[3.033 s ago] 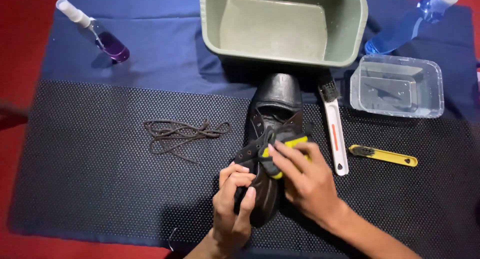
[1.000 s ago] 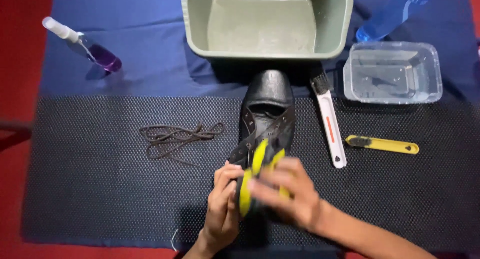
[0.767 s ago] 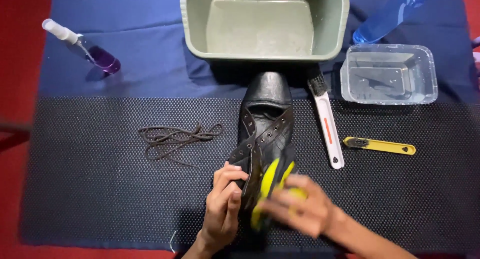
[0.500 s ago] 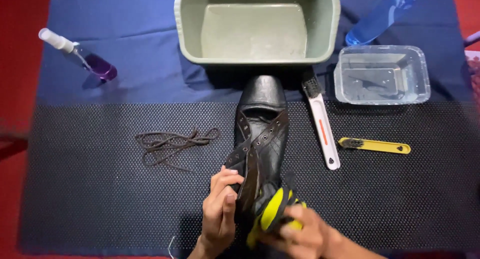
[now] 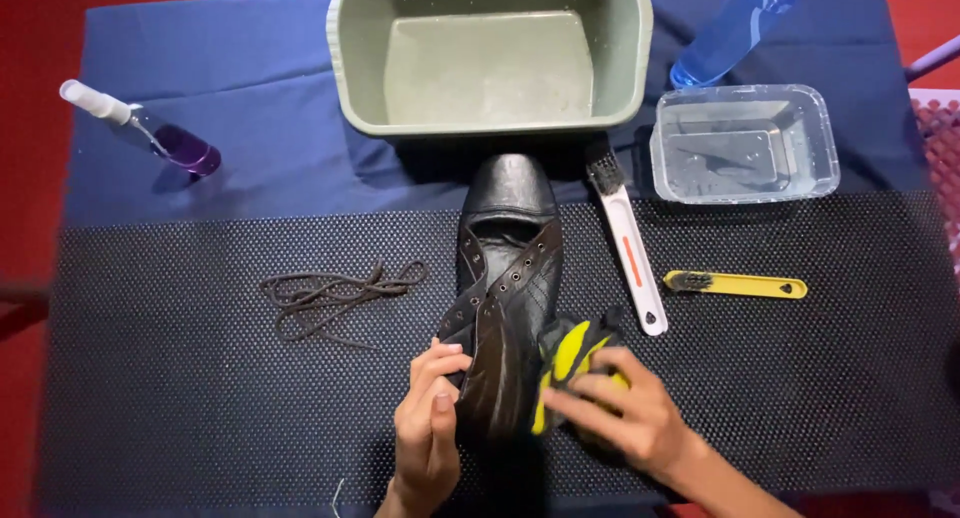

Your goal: The person cleans a black leather shoe using a yellow cloth and a small yellow brush. They wipe the shoe's surface and then scrub the toe area and the eyelet section with the brush. The shoe laces are removed and placed on the table.

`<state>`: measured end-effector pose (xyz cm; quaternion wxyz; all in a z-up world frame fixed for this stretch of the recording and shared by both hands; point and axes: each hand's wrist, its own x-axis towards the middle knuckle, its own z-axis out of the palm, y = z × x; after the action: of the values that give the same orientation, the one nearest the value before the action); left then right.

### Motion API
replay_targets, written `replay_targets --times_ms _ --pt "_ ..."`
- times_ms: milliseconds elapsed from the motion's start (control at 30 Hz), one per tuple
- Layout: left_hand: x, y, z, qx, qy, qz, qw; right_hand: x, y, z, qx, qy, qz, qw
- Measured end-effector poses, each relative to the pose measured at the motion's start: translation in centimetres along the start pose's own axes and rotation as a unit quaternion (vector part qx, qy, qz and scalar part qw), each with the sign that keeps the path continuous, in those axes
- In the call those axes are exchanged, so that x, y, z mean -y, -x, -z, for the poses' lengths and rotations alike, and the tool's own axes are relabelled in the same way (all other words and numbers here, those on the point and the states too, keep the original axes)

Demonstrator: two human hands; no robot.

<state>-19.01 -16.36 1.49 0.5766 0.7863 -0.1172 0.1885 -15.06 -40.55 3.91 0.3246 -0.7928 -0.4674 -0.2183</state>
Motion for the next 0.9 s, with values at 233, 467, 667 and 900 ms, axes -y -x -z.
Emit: replay_targets --times_ms 233,467,667,900 --pt "0.2 0.1 -0.2 -0.004 0.01 -0.001 1.0 -1.9 -3.2 0.2 0.01 -0.042 0.077 0.996" --pt "0.0 0.3 -0.1 -0.006 -0.018 -0.013 1.0 -12.0 -5.8 1.0 0.021 0.217 0.039 0.975" --pt "0.2 0.2 -0.3 -0.016 -0.004 -0.01 1.0 -11.0 -5.9 -1.4 -0.003 0.284 -0.03 0.958" --pt "0.3 -0.1 -0.3 -0.013 0.0 -0.018 1.0 -3.1 -3.8 -1.1 0.137 0.097 -0.142 0.976"
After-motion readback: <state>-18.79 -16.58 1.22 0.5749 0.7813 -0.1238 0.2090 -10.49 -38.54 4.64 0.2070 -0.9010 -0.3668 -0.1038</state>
